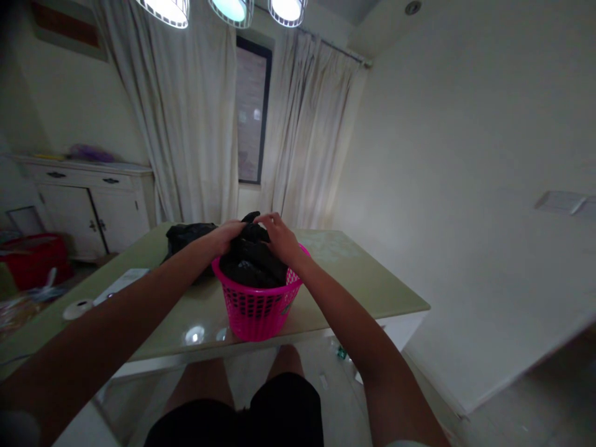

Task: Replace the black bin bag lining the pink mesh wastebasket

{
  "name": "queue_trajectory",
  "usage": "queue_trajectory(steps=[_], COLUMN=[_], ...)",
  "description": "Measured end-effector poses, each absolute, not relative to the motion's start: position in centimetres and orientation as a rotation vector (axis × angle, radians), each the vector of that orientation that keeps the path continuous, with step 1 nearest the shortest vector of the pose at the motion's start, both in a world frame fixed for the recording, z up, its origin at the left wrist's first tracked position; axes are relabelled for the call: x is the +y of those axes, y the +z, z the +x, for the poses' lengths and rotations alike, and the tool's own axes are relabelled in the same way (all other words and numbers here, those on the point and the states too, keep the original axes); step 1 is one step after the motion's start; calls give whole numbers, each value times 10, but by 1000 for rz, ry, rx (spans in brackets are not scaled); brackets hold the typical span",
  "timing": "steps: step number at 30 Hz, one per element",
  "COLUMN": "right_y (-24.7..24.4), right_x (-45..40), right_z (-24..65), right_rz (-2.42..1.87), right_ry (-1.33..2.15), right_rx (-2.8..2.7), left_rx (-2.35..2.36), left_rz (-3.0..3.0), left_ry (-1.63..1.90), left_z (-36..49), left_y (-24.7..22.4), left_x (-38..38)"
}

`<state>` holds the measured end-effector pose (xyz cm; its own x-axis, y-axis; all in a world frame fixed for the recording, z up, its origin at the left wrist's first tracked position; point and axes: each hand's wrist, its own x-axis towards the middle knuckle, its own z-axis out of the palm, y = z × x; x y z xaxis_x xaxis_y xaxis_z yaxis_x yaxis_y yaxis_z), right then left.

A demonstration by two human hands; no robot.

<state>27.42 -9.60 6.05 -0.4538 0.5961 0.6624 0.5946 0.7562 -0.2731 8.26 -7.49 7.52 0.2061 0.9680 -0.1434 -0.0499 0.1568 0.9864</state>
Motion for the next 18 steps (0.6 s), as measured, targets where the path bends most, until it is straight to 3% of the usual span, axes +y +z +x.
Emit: queue_trajectory(steps=[4,9,13,18], right_y=[70,75,70,68], right_x=[-102,-104,-118,-122], right_z=[274,307,359,384], right_rz=[-767,-737,-782,-922], right_ry=[16,426,738,844], right_rx=[-2200,-2044,-2042,-1941], left_rx=[1058,1041,1187,1232], left_rz=[1088,1155,1293,1362], left_ry=[965,1141,1333,1383], left_z=[83,52,-1,-16], left_y=[81,81,57,29], left_x=[-73,-70,-66,-69])
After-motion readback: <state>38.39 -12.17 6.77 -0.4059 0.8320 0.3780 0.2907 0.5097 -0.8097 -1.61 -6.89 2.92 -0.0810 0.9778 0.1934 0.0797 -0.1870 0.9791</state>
